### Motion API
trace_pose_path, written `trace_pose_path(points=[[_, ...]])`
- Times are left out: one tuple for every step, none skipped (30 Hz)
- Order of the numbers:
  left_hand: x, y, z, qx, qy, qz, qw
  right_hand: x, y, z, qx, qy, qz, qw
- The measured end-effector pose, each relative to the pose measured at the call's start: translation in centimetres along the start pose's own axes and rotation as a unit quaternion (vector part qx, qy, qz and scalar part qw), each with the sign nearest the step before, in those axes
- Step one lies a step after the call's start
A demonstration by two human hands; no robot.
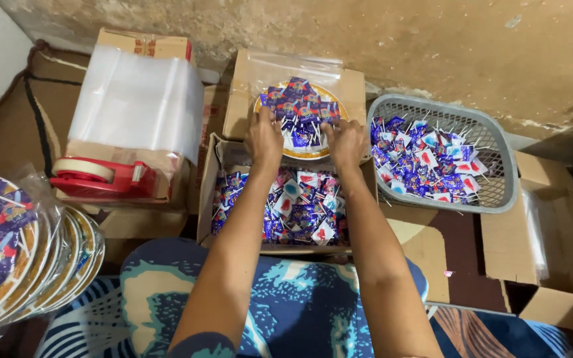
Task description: The person sorts lollipops from a basket and a plate into a cardboard box by hand.
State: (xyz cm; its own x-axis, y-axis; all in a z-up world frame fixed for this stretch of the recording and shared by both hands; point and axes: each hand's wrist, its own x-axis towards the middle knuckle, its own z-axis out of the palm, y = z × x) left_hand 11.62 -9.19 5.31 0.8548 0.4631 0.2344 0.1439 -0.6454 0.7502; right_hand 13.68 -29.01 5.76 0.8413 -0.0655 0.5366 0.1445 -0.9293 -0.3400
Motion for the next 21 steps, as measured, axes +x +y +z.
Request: trace_pose_path(points=[[-0.7, 0.1, -1.9, 0.001, -0.002, -0.001, 1.0, -0.1, 0.1, -0.9, 0.0, -0.002, 0.001, 1.0], [-1.3, 0.2, -3.8, -0.003, 0.015, 0.019, 1.0, -0.3, 0.2, -1.8, 0.057, 0.055, -0.005, 0.997], [-2.5, 0.1, -5.6, -0.006, 0.027, 0.037, 0.999, -1.1, 0.5, -2.7, 0.112, 0.108, -0.008, 0.988], [-3.5, -1.8, -6.1, -0.004, 0.021, 0.034, 0.999, -2.4, 1.4, -3.1, 0.11, 0.103, -0.003, 0.989], [-4.0, -3.5, -6.6, 0.01, 0.03, 0.056, 0.998, -3.2, 2.2, -3.6, 0.166, 0.127, -0.01, 0.978], [-4.6, -5.1, -7.2, 0.024, 0.04, 0.077, 0.996, -4.1, 3.0, -4.2, 0.221, 0.152, -0.016, 0.963], [-5.2, -7.3, -7.4, 0.024, 0.035, 0.077, 0.996, -5.7, 4.1, -3.5, 0.219, 0.15, -0.012, 0.964], [-5.8, -9.5, -7.6, 0.068, -0.106, 0.022, 0.992, -7.2, 5.2, -3.0, 0.197, 0.1, 0.054, 0.974], [-6.3, -11.7, -7.9, 0.111, -0.243, -0.035, 0.963, -8.7, 6.2, -2.4, 0.176, 0.05, 0.118, 0.976], [-6.9, -14.6, -6.1, 0.112, -0.246, -0.036, 0.962, -10.4, 6.9, -1.5, 0.174, 0.048, 0.12, 0.976], [-7.4, -17.3, -4.2, 0.177, -0.327, -0.068, 0.926, -11.9, 7.5, -0.5, 0.111, -0.101, 0.128, 0.98], [-7.9, -20.0, -2.4, 0.241, -0.403, -0.099, 0.877, -13.4, 8.1, 0.4, 0.046, -0.247, 0.133, 0.959], [-8.4, -20.9, -1.4, 0.241, -0.403, -0.103, 0.877, -14.3, 9.5, 2.0, 0.046, -0.25, 0.131, 0.958], [-9.0, -21.8, -0.4, 0.241, -0.415, -0.102, 0.871, -15.2, 11.0, 3.5, -0.003, -0.384, 0.1, 0.918], [-9.0, -22.5, 0.6, 0.24, -0.425, -0.1, 0.867, -15.6, 12.3, 5.2, -0.053, -0.506, 0.065, 0.858], [-9.1, -22.1, -0.1, 0.24, -0.423, -0.102, 0.868, -15.3, 11.8, 4.7, -0.052, -0.506, 0.061, 0.859], [-9.4, -21.8, -0.8, 0.256, -0.422, -0.115, 0.862, -15.2, 11.3, 4.0, -0.054, -0.543, 0.083, 0.834], [-9.6, -21.4, -1.4, 0.273, -0.421, -0.128, 0.855, -15.2, 11.0, 3.3, -0.056, -0.578, 0.105, 0.807], [-9.8, -19.3, -2.9, 0.273, -0.421, -0.128, 0.855, -15.6, 11.3, 3.6, -0.055, -0.578, 0.105, 0.807], [-10.1, -17.3, -4.3, 0.285, -0.477, -0.15, 0.818, -16.0, 11.5, 3.9, -0.043, -0.64, 0.103, 0.76], [-10.3, -15.2, -5.7, 0.296, -0.53, -0.17, 0.776, -16.5, 11.8, 4.2, -0.03, -0.698, 0.101, 0.709]])
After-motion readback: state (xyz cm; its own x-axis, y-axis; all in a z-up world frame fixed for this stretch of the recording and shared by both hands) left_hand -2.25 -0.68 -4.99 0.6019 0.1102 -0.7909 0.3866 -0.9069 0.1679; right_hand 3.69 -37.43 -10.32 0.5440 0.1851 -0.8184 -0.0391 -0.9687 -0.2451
